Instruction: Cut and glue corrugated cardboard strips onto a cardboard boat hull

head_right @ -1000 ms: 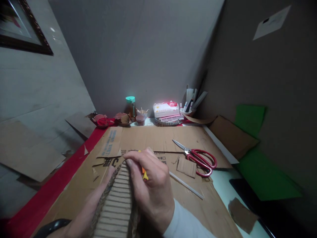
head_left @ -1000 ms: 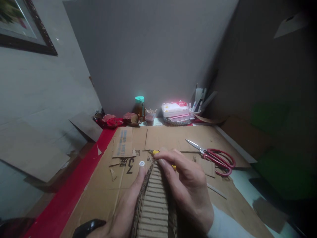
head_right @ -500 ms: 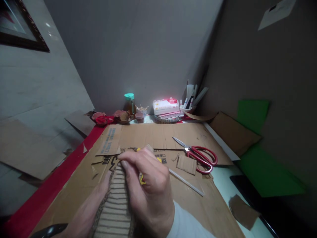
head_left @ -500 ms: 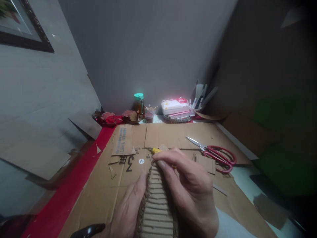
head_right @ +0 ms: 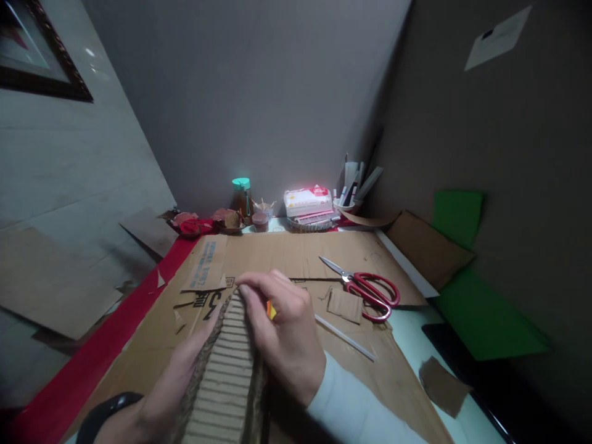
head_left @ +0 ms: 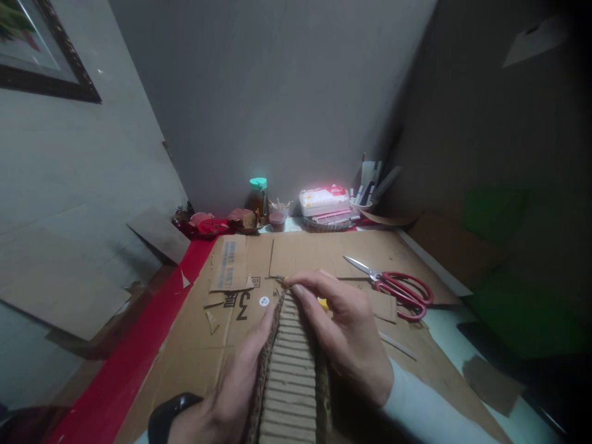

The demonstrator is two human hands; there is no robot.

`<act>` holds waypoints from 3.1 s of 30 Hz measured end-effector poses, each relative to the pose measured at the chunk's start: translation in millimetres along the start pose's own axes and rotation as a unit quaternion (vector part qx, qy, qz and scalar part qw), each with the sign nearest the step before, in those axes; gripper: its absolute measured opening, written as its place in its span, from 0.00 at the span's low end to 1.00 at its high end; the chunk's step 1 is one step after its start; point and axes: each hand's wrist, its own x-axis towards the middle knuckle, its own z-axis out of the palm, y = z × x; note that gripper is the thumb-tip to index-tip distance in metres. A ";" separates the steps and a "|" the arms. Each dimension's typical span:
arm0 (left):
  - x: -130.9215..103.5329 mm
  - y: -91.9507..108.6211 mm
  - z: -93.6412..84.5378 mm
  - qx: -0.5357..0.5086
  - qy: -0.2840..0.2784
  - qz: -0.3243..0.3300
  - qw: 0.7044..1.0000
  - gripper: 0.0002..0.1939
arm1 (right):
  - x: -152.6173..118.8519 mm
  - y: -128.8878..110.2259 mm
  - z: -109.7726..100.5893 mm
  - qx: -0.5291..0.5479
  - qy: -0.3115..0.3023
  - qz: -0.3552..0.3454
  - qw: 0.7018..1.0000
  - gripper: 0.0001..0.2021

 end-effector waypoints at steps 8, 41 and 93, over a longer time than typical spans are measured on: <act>-4.5 18.8 10.9 -0.114 -0.090 -0.063 0.987 0.30 | 2.6 8.0 -3.0 -0.037 -0.031 0.014 0.999 0.08; 6.8 7.3 1.7 -0.081 -0.091 0.011 0.992 0.17 | -5.4 7.8 4.0 -0.010 -0.046 0.072 0.996 0.12; 17.5 -8.6 -4.6 0.139 -0.003 0.116 0.983 0.14 | -7.8 19.5 11.1 -0.139 -0.093 -0.023 0.986 0.07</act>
